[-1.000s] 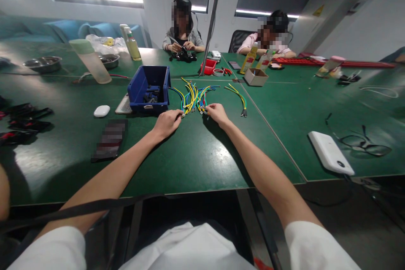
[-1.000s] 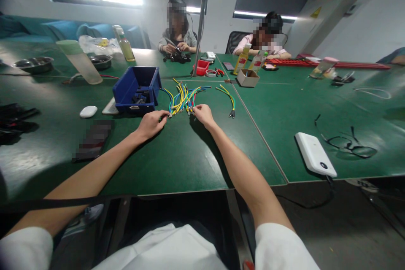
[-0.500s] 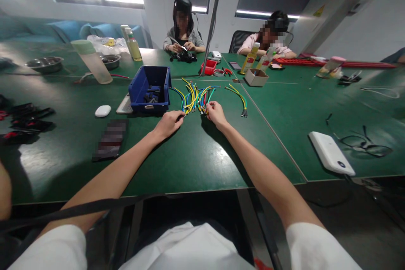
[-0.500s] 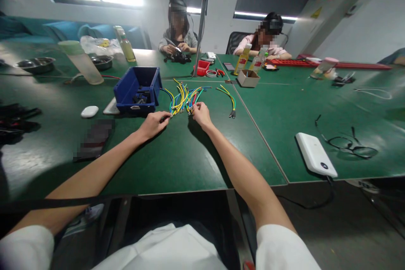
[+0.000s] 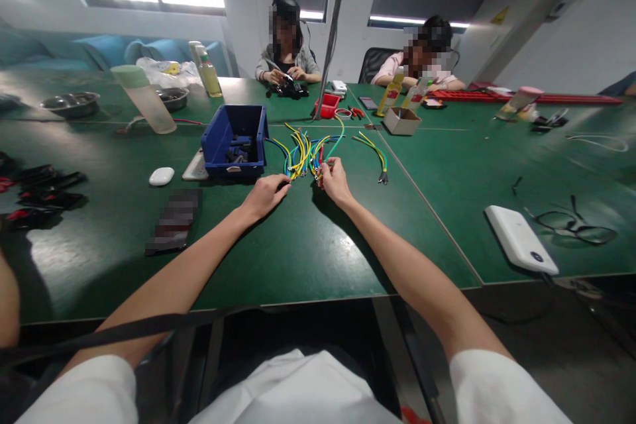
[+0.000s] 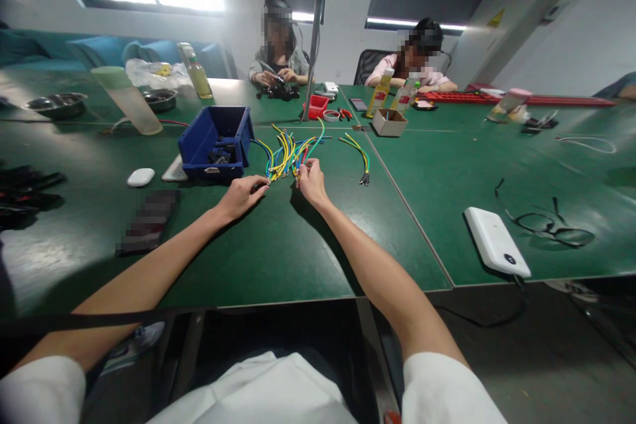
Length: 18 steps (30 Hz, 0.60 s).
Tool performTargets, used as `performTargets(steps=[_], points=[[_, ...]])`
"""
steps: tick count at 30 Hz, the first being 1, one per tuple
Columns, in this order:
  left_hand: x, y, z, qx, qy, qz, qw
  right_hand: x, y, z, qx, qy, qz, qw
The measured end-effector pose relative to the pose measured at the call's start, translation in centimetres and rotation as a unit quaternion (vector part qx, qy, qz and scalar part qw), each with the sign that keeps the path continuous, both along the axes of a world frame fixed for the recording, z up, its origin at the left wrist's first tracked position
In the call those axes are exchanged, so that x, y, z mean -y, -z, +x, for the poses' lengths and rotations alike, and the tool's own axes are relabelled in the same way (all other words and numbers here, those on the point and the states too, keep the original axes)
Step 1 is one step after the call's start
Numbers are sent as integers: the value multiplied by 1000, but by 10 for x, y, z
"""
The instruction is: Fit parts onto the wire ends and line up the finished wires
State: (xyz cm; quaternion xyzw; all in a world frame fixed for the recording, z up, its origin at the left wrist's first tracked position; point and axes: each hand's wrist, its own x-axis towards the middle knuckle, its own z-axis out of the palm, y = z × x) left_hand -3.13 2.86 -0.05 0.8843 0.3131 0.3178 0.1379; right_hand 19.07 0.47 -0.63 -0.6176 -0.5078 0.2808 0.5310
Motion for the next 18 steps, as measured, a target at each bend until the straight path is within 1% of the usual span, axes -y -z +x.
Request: performTargets(steps=[4, 9, 18], points=[[0, 1, 0, 19, -4, -11, 1000, 0, 0, -2, 0, -1, 9, 1000], [0, 0, 0, 11, -13, -4, 1000, 1, -2, -3, 21, 2, 29, 999], [1, 0, 0, 20, -23, -5, 1000, 7, -7, -11, -7, -43, 61, 997]])
